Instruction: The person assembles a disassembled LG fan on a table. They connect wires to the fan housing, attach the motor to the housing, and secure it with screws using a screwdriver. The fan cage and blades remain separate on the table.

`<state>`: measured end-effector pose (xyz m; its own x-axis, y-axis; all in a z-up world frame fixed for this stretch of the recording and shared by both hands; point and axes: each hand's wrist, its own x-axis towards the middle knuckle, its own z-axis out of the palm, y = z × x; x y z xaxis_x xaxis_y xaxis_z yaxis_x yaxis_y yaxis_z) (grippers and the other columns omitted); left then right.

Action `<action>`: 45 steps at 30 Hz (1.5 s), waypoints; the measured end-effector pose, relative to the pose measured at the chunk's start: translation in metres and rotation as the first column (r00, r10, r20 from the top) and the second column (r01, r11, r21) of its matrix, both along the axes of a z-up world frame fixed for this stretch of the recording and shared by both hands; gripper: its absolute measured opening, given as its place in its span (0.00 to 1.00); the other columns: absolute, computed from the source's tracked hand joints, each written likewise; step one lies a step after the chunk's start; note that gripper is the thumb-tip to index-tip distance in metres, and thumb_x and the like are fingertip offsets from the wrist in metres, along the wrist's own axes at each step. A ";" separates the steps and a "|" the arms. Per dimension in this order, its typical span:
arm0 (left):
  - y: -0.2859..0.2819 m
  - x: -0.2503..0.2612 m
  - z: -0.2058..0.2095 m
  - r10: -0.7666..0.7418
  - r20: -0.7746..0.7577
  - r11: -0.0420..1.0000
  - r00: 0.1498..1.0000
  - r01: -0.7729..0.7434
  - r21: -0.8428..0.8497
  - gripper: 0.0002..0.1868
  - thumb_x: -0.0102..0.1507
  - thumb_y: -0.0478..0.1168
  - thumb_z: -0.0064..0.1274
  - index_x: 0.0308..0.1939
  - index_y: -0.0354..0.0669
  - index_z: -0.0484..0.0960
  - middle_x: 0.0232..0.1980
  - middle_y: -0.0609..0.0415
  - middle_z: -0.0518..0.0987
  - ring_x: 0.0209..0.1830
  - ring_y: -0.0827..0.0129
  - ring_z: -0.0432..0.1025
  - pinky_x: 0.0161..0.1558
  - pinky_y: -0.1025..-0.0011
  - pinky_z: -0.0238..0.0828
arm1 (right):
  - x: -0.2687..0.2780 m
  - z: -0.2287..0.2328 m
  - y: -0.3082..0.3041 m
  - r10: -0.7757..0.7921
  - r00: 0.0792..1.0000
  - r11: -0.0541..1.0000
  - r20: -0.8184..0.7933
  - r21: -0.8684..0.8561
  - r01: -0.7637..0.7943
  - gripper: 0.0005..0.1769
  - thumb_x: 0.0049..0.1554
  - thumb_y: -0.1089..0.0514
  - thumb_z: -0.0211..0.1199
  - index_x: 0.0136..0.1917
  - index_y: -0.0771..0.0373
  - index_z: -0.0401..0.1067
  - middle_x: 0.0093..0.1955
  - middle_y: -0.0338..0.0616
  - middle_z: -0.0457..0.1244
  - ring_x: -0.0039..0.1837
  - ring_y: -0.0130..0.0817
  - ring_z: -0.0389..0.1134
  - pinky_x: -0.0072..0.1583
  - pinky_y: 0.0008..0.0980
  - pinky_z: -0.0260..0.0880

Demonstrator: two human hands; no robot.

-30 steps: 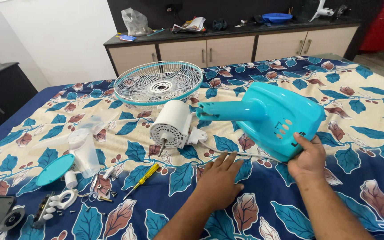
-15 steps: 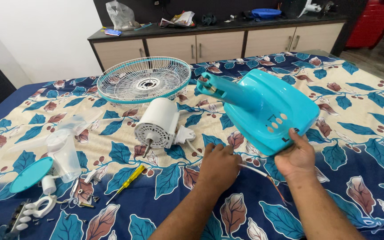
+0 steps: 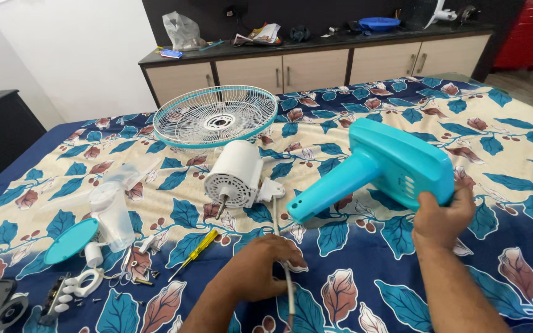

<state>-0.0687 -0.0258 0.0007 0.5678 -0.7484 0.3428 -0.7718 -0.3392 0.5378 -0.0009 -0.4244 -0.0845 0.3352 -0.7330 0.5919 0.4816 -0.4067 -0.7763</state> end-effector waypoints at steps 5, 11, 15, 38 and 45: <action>0.008 0.001 -0.007 -0.035 -0.164 0.999 0.986 0.033 -0.017 0.13 0.47 0.45 0.73 0.35 0.52 0.91 0.48 0.59 0.87 0.65 0.63 0.74 0.70 0.59 0.55 | -0.017 0.013 0.009 -0.289 0.955 0.954 -0.069 -0.101 0.281 0.31 0.53 0.66 0.60 0.70 0.70 0.62 0.71 0.56 0.54 0.76 0.50 0.58 0.77 0.47 0.59; 0.001 0.000 -0.021 0.048 -0.042 0.999 0.998 -0.048 0.007 0.12 0.44 0.49 0.71 0.30 0.56 0.90 0.48 0.61 0.84 0.63 0.63 0.71 0.63 0.58 0.57 | -0.059 0.049 0.054 -0.316 0.924 0.711 0.216 -0.591 0.381 0.33 0.53 0.70 0.58 0.70 0.70 0.51 0.75 0.62 0.45 0.80 0.57 0.45 0.80 0.55 0.44; -0.004 -0.002 -0.028 0.182 0.136 0.978 0.974 -0.165 -0.127 0.09 0.54 0.51 0.66 0.32 0.54 0.88 0.45 0.61 0.85 0.58 0.63 0.74 0.60 0.60 0.59 | -0.072 0.071 0.107 -0.004 0.998 0.666 -0.058 -0.745 -0.040 0.22 0.54 0.65 0.66 0.61 0.57 0.66 0.63 0.40 0.64 0.65 0.41 0.67 0.66 0.38 0.65; 0.000 0.011 -0.032 0.759 0.036 0.647 0.650 -0.746 -0.160 0.17 0.56 0.51 0.64 0.40 0.44 0.87 0.41 0.51 0.85 0.46 0.53 0.75 0.51 0.57 0.69 | -0.041 0.018 0.155 0.749 -0.098 0.059 -0.655 0.213 -0.975 0.08 0.52 0.69 0.65 0.47 0.68 0.79 0.45 0.41 0.72 0.45 0.21 0.70 0.48 0.23 0.71; -0.011 0.003 -0.010 0.851 -0.075 0.524 0.519 -0.846 0.095 0.30 0.53 0.53 0.66 0.57 0.47 0.83 0.36 0.45 0.84 0.42 0.49 0.79 0.40 0.54 0.75 | -0.037 0.023 0.169 0.773 -0.093 0.142 -0.628 0.314 -0.939 0.08 0.56 0.65 0.66 0.50 0.68 0.75 0.42 0.40 0.70 0.41 0.22 0.70 0.44 0.24 0.71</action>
<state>-0.0661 -0.0371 -0.0097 0.9693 0.0959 0.2262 -0.0488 -0.8272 0.5598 -0.0383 -0.2549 -0.0615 0.8534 0.5209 -0.0192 0.0790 -0.1656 -0.9830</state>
